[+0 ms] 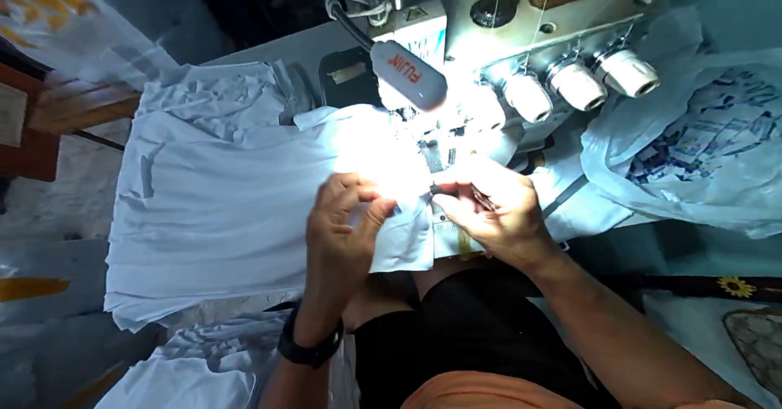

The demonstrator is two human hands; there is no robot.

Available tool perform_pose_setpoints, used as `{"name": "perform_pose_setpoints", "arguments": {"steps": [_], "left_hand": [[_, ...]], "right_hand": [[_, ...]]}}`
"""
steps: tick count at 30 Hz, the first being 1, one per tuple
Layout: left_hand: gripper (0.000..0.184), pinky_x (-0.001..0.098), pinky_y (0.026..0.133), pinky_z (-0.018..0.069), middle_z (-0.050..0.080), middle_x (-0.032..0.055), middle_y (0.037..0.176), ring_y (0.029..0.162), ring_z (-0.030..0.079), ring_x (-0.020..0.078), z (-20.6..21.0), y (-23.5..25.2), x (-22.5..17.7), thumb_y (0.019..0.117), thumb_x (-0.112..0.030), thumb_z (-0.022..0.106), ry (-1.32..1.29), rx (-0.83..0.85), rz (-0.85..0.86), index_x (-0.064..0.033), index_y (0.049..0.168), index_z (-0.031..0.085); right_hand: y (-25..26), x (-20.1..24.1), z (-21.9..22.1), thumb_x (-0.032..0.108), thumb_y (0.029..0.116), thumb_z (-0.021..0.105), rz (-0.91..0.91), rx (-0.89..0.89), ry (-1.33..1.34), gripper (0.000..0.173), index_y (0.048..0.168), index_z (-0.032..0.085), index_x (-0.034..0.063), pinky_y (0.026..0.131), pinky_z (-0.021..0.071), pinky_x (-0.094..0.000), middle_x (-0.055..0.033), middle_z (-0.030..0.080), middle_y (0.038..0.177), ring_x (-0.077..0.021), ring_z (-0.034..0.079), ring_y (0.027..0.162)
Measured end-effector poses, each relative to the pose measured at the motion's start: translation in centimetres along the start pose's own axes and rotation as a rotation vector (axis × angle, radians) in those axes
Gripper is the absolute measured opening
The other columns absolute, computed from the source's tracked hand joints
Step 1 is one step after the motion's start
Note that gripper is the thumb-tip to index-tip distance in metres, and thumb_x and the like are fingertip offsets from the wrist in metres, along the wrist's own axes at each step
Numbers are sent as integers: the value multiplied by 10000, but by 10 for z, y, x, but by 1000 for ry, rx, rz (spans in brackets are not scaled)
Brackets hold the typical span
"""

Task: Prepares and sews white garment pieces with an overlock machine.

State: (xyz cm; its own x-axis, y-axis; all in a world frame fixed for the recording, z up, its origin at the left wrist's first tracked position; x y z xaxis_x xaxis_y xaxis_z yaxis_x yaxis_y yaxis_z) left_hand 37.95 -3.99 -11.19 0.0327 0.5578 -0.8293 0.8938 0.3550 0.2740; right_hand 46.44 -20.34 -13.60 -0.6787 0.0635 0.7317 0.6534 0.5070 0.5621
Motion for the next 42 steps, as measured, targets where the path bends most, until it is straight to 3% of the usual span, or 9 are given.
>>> {"name": "perform_pose_setpoints", "arguments": {"steps": [2,5,10,14,18,25,28,32,42], "left_hand": [[122,237,952,477,625,10,1158,1132,561,61,-5,17,-3,940,-153,675,104,7,5,-65,857,694],[141,446,1022,422,635,73,1211,1189,553,199,13,36,2,906,-144,715,205,82,22,-57,796,702],[120,605,1035,320,648,96,1126,1183,553,273,40,42,11,874,-162,711,326,97,60,-72,801,740],[155,588,1023,329,657,85,1090,1172,563,266,41,42,11,862,-206,707,362,72,72,-84,770,725],[170,574,1011,345,672,89,1069,1155,579,261,40,44,12,862,-211,714,351,94,91,-77,758,720],[110,537,1102,326,663,53,1114,1150,590,179,34,47,20,826,-162,737,287,165,45,-90,753,695],[134,504,1075,365,672,56,1089,1110,606,176,32,47,19,814,-155,747,302,117,28,-87,719,680],[166,503,1001,374,668,74,1056,1066,600,205,35,49,15,828,-133,721,330,94,26,-82,686,653],[148,515,960,410,676,82,1083,1049,605,225,32,51,17,813,-63,731,290,106,23,-77,685,658]], "right_hand": [[6,-1,4,64,927,659,-267,-2,-279,145,999,761,-10,642,533,-286,-193,689,952,-217,663,767],[4,-5,18,57,928,647,-441,51,-299,186,1029,801,80,514,441,-302,-204,673,957,-213,582,641],[-7,4,15,25,946,644,-469,-38,-146,111,937,754,35,716,492,-236,-181,678,972,-176,617,831],[-9,9,15,32,958,628,-511,-32,-234,125,938,751,42,707,509,-277,-179,706,1010,-213,636,840],[-4,10,18,37,957,607,-444,19,-332,164,935,769,51,595,477,-322,-152,766,997,-228,657,736],[-2,21,20,54,948,599,-401,31,-473,174,903,767,61,520,375,-323,-123,769,949,-202,578,626],[-2,22,20,61,942,601,-384,28,-499,177,892,771,63,510,351,-317,-114,771,934,-183,544,589],[0,19,18,55,935,612,-314,43,-473,186,933,796,83,530,409,-330,-127,775,1033,-222,625,669],[1,14,17,63,914,626,-283,34,-422,166,882,789,77,533,479,-317,-169,728,969,-241,666,717]]}}
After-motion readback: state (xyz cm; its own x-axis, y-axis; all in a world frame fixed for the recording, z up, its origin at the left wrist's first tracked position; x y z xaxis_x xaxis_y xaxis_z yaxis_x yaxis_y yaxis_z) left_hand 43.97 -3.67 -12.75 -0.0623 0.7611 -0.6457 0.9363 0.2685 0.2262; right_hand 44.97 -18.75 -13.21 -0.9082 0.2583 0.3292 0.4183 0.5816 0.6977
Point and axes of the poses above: each hand's wrist, its own y-axis towards the middle knuckle, its own z-axis out of the palm, x = y × z, the point moved 10 cm from there along y, towards the middle knuckle
